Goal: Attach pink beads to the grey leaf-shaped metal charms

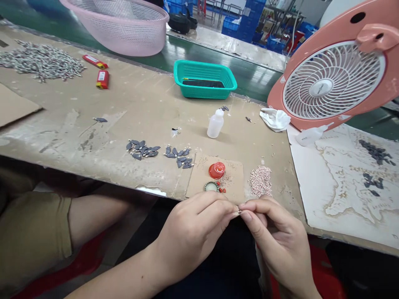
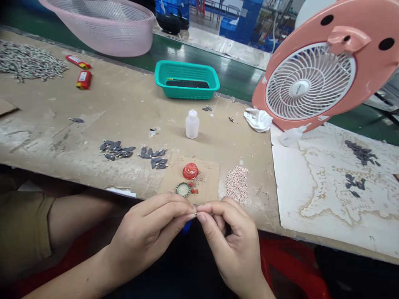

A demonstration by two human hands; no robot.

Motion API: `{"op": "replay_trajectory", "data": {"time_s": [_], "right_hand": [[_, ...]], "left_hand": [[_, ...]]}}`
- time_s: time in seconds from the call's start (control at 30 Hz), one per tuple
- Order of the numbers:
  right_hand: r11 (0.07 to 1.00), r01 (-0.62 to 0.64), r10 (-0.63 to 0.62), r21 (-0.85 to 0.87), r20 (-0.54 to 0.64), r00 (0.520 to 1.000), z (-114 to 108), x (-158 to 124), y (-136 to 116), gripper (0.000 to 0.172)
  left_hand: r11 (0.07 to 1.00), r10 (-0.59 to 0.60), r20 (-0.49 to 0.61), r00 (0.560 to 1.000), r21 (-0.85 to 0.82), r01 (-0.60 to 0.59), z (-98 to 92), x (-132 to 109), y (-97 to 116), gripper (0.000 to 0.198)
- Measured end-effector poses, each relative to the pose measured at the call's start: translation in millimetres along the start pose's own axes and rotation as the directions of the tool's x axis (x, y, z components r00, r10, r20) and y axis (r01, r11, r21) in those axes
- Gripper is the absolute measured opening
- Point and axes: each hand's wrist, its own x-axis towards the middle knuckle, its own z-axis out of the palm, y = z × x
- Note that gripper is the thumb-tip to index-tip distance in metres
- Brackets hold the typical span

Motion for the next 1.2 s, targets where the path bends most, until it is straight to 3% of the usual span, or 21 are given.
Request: {"op": "replay_trajectory", "data": {"time_s": [0.23, 0.37, 0.5, 0.57, 0.63, 0.8, 1.0, 1.2], "right_hand": [[0.997, 0.060, -0.052, -0.059, 0.122, 0.991, 5, 10, -3, 0.009], [0.991, 0.051, -0.038, -0.127, 0.106, 0.994, 10, 15, -1, 0.010], [0.987, 0.004, 0.005, -0.159, 0.052, 0.999, 10, 22, 2, 0.012], [0.987, -0.014, 0.022, -0.159, 0.046, 0.999, 8, 25, 3, 0.014], [0.988, -0.051, 0.058, -0.143, 0.045, 0.997, 7, 30, 4, 0.014], [0.979, -0.111, 0.118, -0.169, 0.030, 0.993, 11, 43, 3, 0.019], [0.937, -0.032, 0.047, -0.347, 0.034, 0.998, 19, 58, 2, 0.019], [0.887, 0.011, 0.029, -0.462, 0.081, 0.996, 22, 66, -1, 0.019]], "left_hand": [[0.994, -0.091, 0.115, 0.989, -0.055, 0.098, -8.9, -4, -6, 0.013], [0.977, -0.168, 0.040, 0.985, 0.138, 0.161, -24.4, -1, -23, 0.010], [0.791, -0.333, -0.175, 0.927, 0.483, 0.375, -56.0, 4, -54, 0.011], [0.674, -0.393, -0.197, 0.898, 0.602, 0.428, -71.3, 5, -67, 0.015], [0.615, -0.419, -0.149, 0.896, 0.680, 0.400, -82.3, 6, -77, 0.017], [0.601, -0.399, -0.036, 0.916, 0.745, 0.291, -89.6, 10, -87, 0.018], [0.579, -0.331, -0.020, 0.943, 0.785, 0.220, -85.6, 12, -85, 0.023], [0.720, -0.240, -0.097, 0.966, 0.649, 0.244, -84.9, 1, -77, 0.018]]}}
